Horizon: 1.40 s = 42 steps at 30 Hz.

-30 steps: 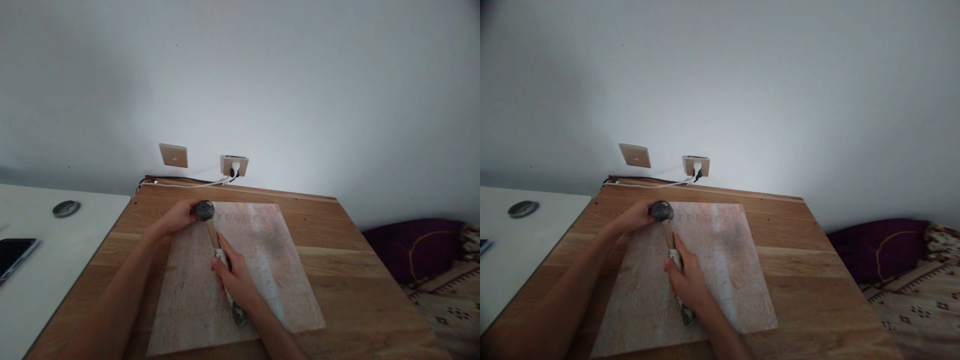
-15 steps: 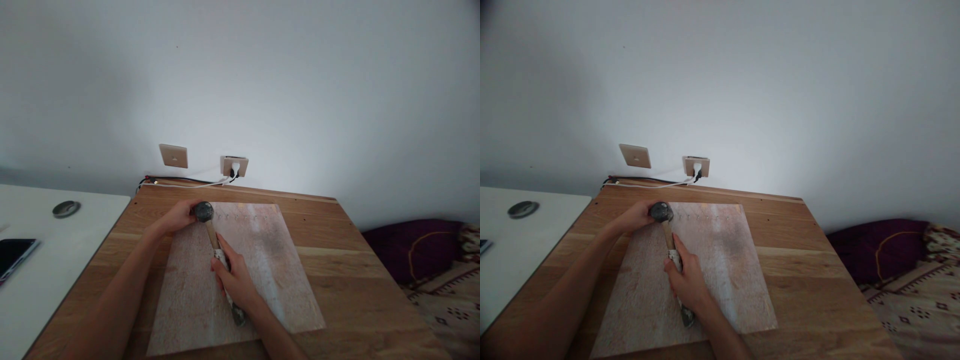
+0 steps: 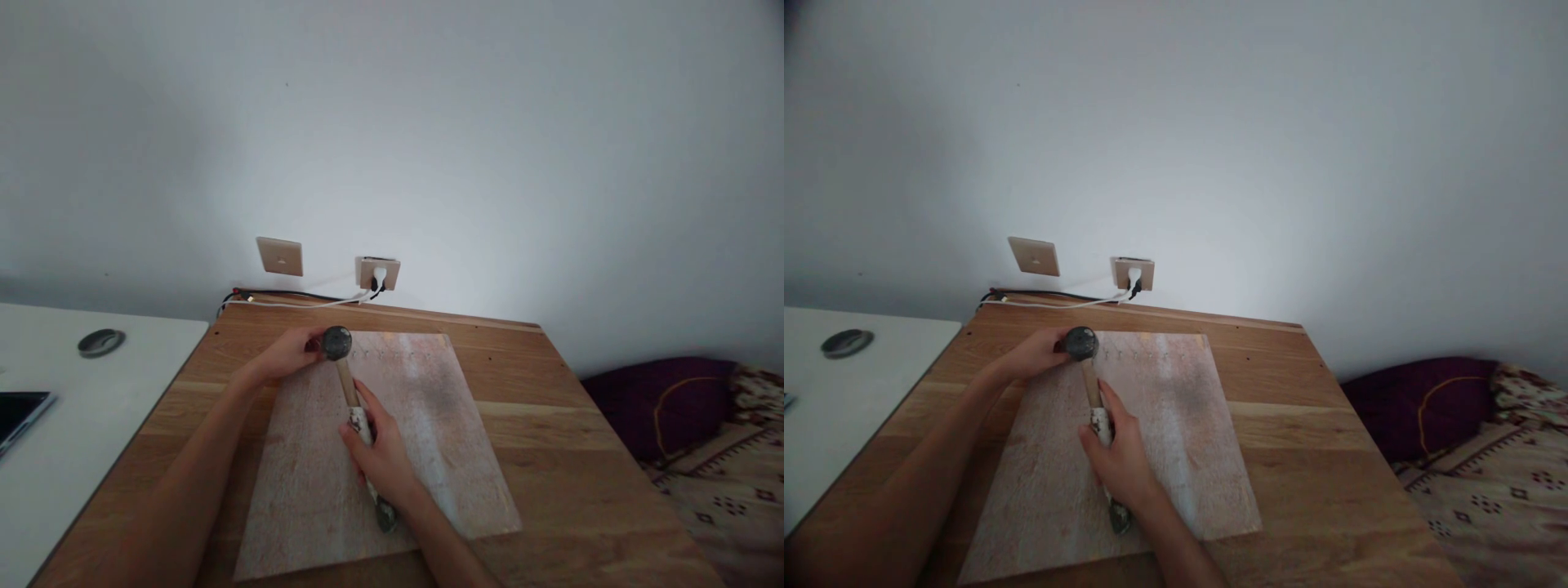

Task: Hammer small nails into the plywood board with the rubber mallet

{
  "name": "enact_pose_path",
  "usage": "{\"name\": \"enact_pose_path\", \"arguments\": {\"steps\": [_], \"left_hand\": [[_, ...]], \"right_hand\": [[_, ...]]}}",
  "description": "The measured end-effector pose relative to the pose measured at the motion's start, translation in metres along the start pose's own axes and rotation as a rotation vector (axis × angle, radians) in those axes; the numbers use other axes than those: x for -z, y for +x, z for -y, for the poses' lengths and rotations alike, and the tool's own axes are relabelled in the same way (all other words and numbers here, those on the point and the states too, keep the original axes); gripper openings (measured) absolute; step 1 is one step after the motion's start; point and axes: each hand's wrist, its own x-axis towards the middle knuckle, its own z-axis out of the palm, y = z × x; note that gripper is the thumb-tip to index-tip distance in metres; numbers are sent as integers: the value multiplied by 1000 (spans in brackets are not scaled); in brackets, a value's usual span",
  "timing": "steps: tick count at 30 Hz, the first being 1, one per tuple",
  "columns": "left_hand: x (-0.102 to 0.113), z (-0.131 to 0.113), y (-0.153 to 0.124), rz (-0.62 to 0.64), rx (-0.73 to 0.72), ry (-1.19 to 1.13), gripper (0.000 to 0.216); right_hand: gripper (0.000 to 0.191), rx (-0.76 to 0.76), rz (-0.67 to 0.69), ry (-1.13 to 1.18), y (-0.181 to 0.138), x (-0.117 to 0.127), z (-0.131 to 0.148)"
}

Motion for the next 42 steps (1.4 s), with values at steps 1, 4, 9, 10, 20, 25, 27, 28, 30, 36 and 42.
{"name": "enact_pose_path", "arguments": {"steps": [1,4,9,10,20,25,27,28,30,36,42], "left_hand": [[0,1,0,14,6,2,40],[1,5,2,36,14,-19,38],[0,10,2,39,3,-55,43],[0,10,2,35,1,-55,44],[1,8,2,32,-21,-59,42],[2,7,3,32,-9,-41,42],[2,6,2,34,-11,-39,42],[2,6,2,35,-14,-40,42],[2,7,2,34,-19,-41,42],[2,7,2,28,-21,-47,42],[2,6,2,25,-20,-51,42]], "right_hand": [[83,-6,-7,42,-3,2,2],[87,10,-45,133,-17,16,9],[54,12,-160,92,-50,45,2],[53,-15,-197,108,-56,49,-2],[47,-125,-401,339,-85,57,-31],[45,-127,-415,441,-76,61,-30],[46,-126,-423,461,-73,62,-28],[46,-124,-428,463,-71,62,-26],[45,-113,-432,455,-68,62,-23],[49,-86,-417,353,-61,62,-11],[66,-126,-285,138,-58,61,-11]]}}
